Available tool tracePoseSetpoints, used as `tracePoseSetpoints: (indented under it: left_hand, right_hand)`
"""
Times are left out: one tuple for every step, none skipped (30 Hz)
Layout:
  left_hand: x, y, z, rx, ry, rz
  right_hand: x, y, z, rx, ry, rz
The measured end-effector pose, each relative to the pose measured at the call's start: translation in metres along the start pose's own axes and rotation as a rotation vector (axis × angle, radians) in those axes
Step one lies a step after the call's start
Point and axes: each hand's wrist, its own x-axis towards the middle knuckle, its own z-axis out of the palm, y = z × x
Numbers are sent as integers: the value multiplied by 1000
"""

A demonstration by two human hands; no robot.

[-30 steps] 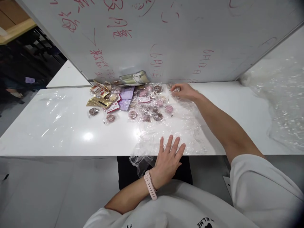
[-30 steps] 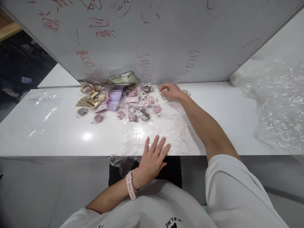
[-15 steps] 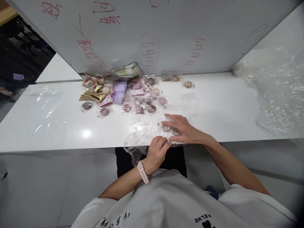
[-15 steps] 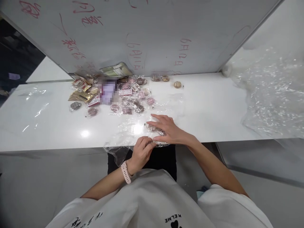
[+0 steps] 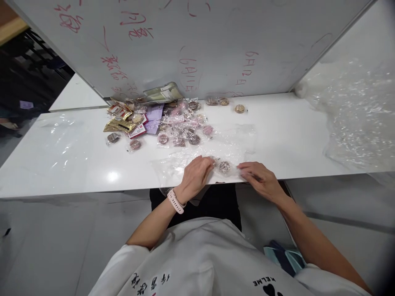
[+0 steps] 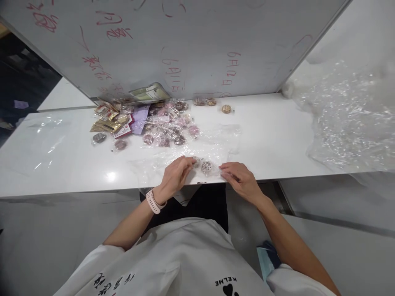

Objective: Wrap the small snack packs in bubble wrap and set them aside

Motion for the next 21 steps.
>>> tracePoseSetpoints:
  left_hand:
    - [7,-2,-1,-11,-6,-63]
    - [14,-4,-2,-22,-10,-131]
    - [21,-7,-3,-39,-16,-197]
    - [29,-9,-3,-64,-31,-259]
    - [36,-12,-3,-96,-59,-312]
    - [44,-14,-3,-123,-96,-357]
    - [51,-16,-3,-136,-135,-392]
    - [57,-19,-3,-133,-169,-418]
    - [62,-20,-3,-116,-192,-435]
    - [65,-21,-2,-90,-203,-446]
    - [68,-22,-2,-62,-203,-448]
    - [69,-22,-2,-37,-196,-441]
    - [69,-22,-1,-14,-184,-418]
    - [69,-22,1,15,-164,-378]
    - [68,-22,3,53,-141,-321]
    - [68,-22,5,99,-122,-247]
    - [67,-22,6,147,-116,-165]
    - [67,-22,8,194,-125,-84]
    - [67,-22,8,232,-146,-14]
    - [67,-23,8,258,-173,37]
    - [67,-23,6,269,-201,68]
  right_hand:
    - [5,-1,0,14,23,63]
    - [11,-2,0,24,44,133]
    - [18,-3,1,34,63,204]
    - [25,-3,1,46,79,267]
    - [32,-4,2,61,90,318]
    - [40,-3,3,75,101,358]
    - [47,-2,3,82,105,386]
    - [54,0,3,76,101,406]
    - [60,2,2,56,89,418]
    - [65,4,0,27,77,425]
    - [68,7,-3,-5,66,430]
    - [71,10,-5,-39,55,434]
    - [72,12,-8,-74,50,435]
    - [73,14,-10,-115,59,426]
    - [72,15,-11,-167,89,398]
    - [70,15,-11,-229,134,345]
    - [67,14,-11,-296,186,267]
    - [64,13,-9,-358,232,166]
    - [61,11,-8,-407,254,56]
    - [58,9,-6,-435,235,-53]
    - [55,7,-4,-441,176,-152]
